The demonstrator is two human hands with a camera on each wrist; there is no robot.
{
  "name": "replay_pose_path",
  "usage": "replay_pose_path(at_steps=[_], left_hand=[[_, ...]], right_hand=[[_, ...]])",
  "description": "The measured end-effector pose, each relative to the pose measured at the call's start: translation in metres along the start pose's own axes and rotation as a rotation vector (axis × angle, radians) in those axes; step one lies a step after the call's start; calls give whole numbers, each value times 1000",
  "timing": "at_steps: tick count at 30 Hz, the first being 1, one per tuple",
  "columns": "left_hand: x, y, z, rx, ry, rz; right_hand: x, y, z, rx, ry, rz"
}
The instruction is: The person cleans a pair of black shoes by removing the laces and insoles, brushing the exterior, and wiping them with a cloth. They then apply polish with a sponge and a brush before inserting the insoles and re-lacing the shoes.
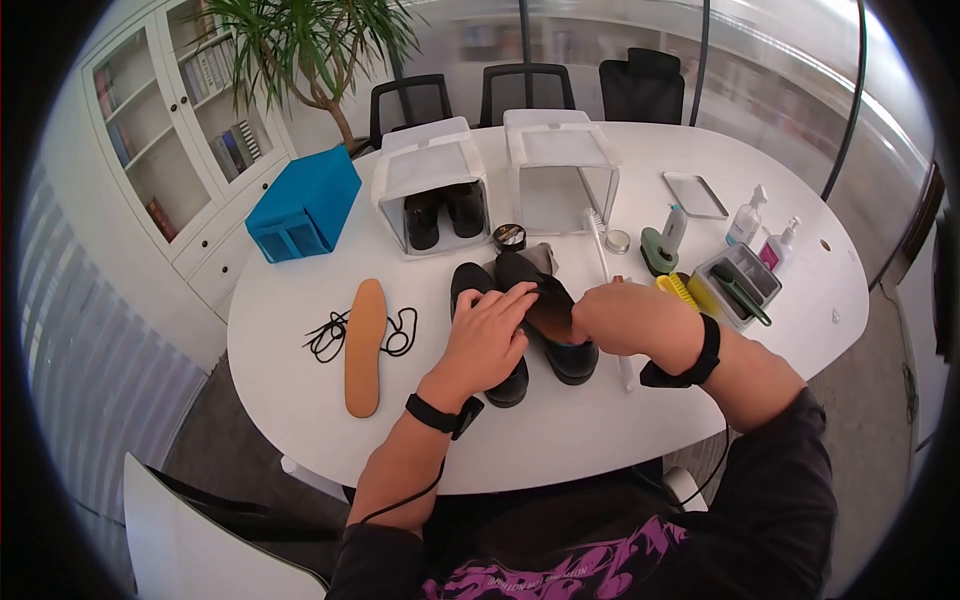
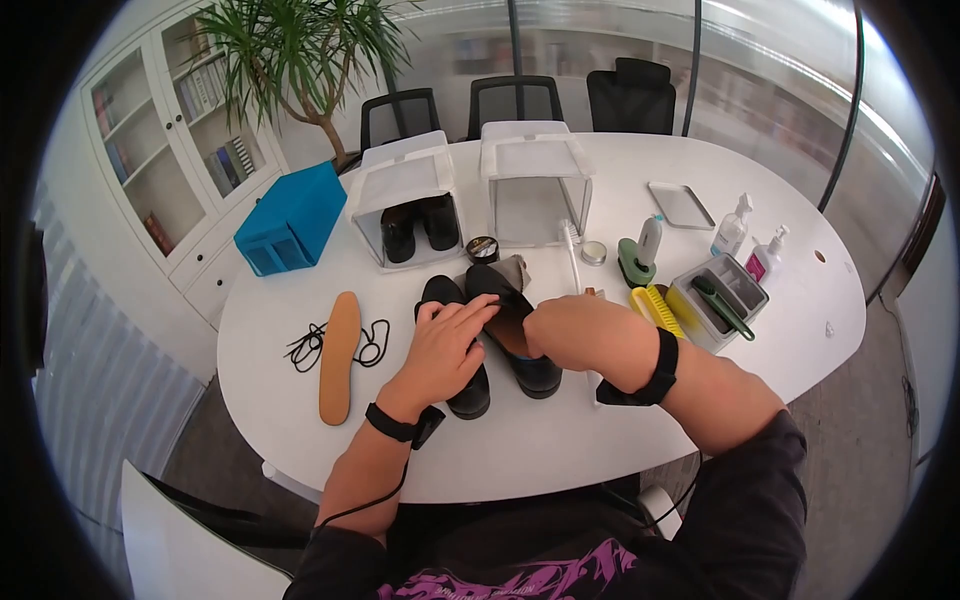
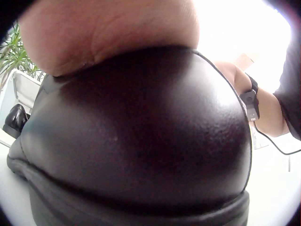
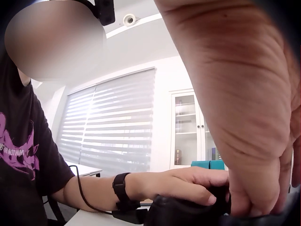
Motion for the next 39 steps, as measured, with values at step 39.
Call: replay_pose_path(at_steps=[39], left_hand=[[92, -158, 244, 1375, 637, 116]], right_hand=[[-20, -49, -118, -192, 1398, -907]])
Point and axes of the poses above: each hand's wrist, its own y-axis towards the middle knuckle, its own x-axis out of the back of the hand, z = x × y, the point moved 10 cm from there along y, towards the middle knuckle, and after that the axes turned 8 degrees about -z, right-handed, at the moved point
